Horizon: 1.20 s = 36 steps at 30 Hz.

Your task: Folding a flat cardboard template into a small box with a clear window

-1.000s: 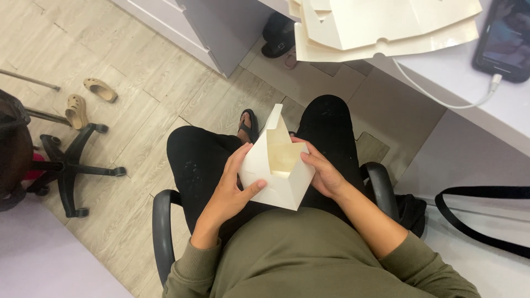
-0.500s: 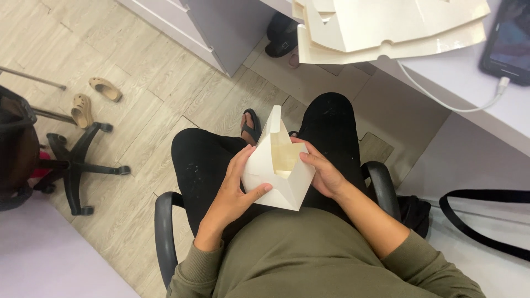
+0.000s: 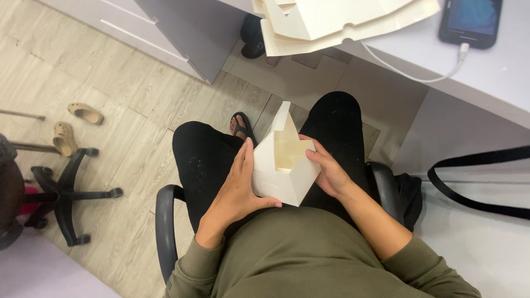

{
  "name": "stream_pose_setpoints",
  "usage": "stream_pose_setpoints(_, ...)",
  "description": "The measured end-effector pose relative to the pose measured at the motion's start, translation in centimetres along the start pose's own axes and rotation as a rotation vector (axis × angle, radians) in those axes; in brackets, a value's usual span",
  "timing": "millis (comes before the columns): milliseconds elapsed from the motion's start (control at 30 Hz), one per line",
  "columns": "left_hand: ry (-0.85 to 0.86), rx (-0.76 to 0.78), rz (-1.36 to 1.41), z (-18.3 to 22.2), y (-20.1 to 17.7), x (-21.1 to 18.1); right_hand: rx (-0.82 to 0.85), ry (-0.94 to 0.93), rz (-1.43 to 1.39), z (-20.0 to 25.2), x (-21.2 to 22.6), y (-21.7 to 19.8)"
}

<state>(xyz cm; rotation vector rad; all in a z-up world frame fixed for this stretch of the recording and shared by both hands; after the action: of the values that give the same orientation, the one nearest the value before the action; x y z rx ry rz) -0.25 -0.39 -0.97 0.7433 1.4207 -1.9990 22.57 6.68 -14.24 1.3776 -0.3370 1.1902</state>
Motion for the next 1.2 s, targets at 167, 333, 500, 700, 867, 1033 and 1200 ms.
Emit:
stream_pose_setpoints(167,0.13,0.013,-0.166,-1.4,1.5,0.6,-0.103,-0.051,0.017,1.9,0.4,-0.8)
stream_pose_setpoints(333,0.174,0.146,-0.028,-3.3,2.4,0.4,-0.294,-0.057,-0.139,4.0,0.1,-1.5)
stream_pose_setpoints(500,0.185,0.298,0.127,-4.4,2.7,-0.9,-0.445,-0.165,-0.175,6.1,-1.7,-4.2)
stream_pose_setpoints(700,0.222,0.46,0.25,-5.7,4.5,-1.3,-0.552,-0.228,-0.145,8.7,-0.5,-3.5)
stream_pose_setpoints(867,0.216,0.503,0.357,-6.5,5.3,-0.6,-0.594,-0.275,-0.068,9.1,-0.9,-3.9)
stream_pose_setpoints(1033,0.215,0.45,0.404,-6.0,4.9,-0.1,-0.563,-0.355,0.057,8.1,-1.3,-3.8)
stream_pose_setpoints(1200,0.171,0.402,0.459,-5.5,4.7,1.2,-0.501,-0.325,0.118,6.8,-2.5,-4.9)
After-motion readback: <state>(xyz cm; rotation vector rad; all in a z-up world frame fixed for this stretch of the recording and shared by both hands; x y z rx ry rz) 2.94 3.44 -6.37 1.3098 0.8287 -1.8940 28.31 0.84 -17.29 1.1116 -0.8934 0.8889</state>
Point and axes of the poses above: each hand's wrist, its own z-axis away from the middle knuckle, its own y-axis out of the palm, x = y × z, the point moved 1 cm from there along -z, towards the middle knuckle, and after that the axes turned 8 degrees about -y, right-handed, at the moved point
